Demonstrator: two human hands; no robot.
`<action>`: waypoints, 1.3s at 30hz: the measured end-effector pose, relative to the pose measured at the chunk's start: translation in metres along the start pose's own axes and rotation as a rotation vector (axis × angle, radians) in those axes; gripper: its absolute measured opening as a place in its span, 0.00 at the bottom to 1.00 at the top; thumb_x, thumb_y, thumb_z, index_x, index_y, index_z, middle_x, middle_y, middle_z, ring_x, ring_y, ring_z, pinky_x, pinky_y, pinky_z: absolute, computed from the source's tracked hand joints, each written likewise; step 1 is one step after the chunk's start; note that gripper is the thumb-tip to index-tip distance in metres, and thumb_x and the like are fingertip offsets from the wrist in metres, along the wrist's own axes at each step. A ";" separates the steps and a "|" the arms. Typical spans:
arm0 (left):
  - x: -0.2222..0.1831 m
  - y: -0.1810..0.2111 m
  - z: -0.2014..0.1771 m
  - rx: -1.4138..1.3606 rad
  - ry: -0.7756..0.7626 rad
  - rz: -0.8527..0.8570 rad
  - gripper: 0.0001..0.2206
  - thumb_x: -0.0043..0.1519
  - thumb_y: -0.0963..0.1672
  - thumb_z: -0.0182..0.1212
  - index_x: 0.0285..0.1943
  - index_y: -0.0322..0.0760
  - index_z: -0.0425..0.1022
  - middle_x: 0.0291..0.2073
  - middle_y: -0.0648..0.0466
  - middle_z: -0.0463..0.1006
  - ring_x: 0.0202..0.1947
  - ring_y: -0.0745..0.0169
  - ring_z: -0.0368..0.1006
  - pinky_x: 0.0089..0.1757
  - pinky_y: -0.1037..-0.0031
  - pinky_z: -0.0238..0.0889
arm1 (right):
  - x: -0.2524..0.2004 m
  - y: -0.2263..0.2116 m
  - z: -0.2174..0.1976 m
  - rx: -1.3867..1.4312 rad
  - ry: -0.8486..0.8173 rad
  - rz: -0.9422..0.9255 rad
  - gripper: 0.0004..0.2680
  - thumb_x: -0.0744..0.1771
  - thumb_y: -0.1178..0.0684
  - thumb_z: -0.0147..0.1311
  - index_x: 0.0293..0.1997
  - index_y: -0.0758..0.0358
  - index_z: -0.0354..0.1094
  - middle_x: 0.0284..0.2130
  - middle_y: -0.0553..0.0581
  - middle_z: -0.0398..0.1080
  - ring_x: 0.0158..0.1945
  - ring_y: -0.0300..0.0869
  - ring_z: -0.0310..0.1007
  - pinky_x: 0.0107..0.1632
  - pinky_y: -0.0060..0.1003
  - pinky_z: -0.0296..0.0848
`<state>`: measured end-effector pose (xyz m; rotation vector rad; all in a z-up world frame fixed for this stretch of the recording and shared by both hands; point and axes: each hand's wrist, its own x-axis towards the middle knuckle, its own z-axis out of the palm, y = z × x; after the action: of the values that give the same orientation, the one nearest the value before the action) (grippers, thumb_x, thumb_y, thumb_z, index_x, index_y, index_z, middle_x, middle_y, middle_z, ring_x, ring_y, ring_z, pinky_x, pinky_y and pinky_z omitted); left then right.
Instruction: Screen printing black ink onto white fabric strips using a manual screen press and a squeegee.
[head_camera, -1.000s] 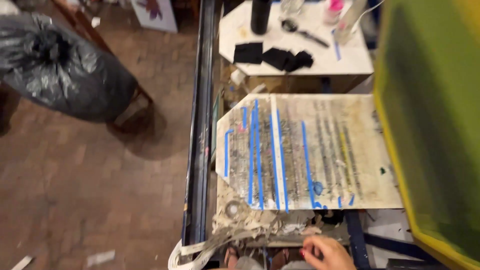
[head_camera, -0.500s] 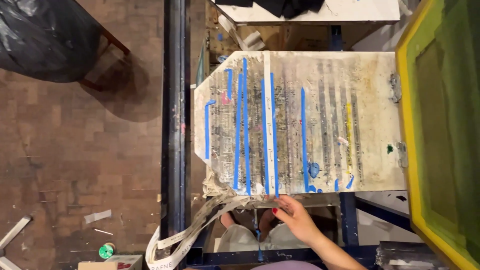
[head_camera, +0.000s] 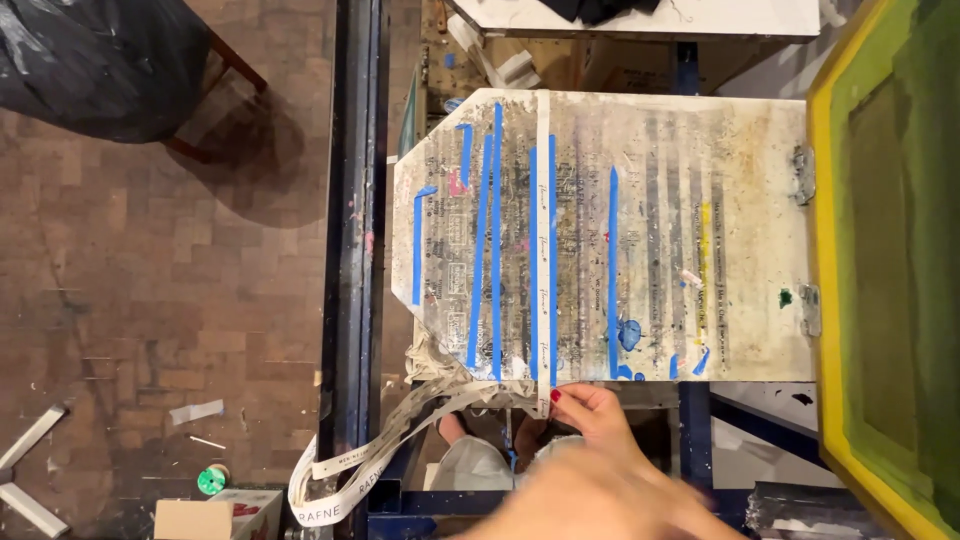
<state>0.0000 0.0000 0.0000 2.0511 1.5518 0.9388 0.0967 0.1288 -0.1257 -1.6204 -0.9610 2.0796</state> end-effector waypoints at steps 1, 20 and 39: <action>0.024 -0.028 -0.020 0.023 -0.013 0.003 0.01 0.53 0.41 0.60 0.29 0.40 0.73 0.21 0.52 0.75 0.23 0.48 0.69 0.28 0.55 0.58 | -0.003 -0.005 0.001 0.022 -0.011 0.081 0.07 0.67 0.59 0.59 0.37 0.76 0.80 0.28 0.64 0.80 0.29 0.43 0.74 0.40 0.36 0.70; 0.084 -0.076 -0.040 -1.486 -0.189 -0.431 0.27 0.68 0.49 0.34 0.71 0.33 0.67 0.66 0.45 0.73 0.72 0.47 0.65 0.70 0.56 0.54 | -0.002 0.024 -0.089 -0.790 -0.230 -0.573 0.07 0.64 0.52 0.64 0.44 0.52 0.84 0.44 0.48 0.85 0.51 0.42 0.82 0.54 0.41 0.75; 0.015 -0.124 0.026 -1.492 -0.049 -1.022 0.26 0.63 0.43 0.38 0.67 0.31 0.74 0.53 0.45 0.82 0.52 0.58 0.78 0.58 0.69 0.68 | 0.023 -0.129 0.016 -0.682 -0.337 -0.112 0.03 0.65 0.56 0.68 0.32 0.63 0.80 0.19 0.51 0.73 0.17 0.32 0.55 0.24 0.26 0.54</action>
<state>-0.0634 0.0540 -0.0961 0.1835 0.9733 1.0073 0.0566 0.2311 -0.0518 -1.4440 -1.9947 2.1088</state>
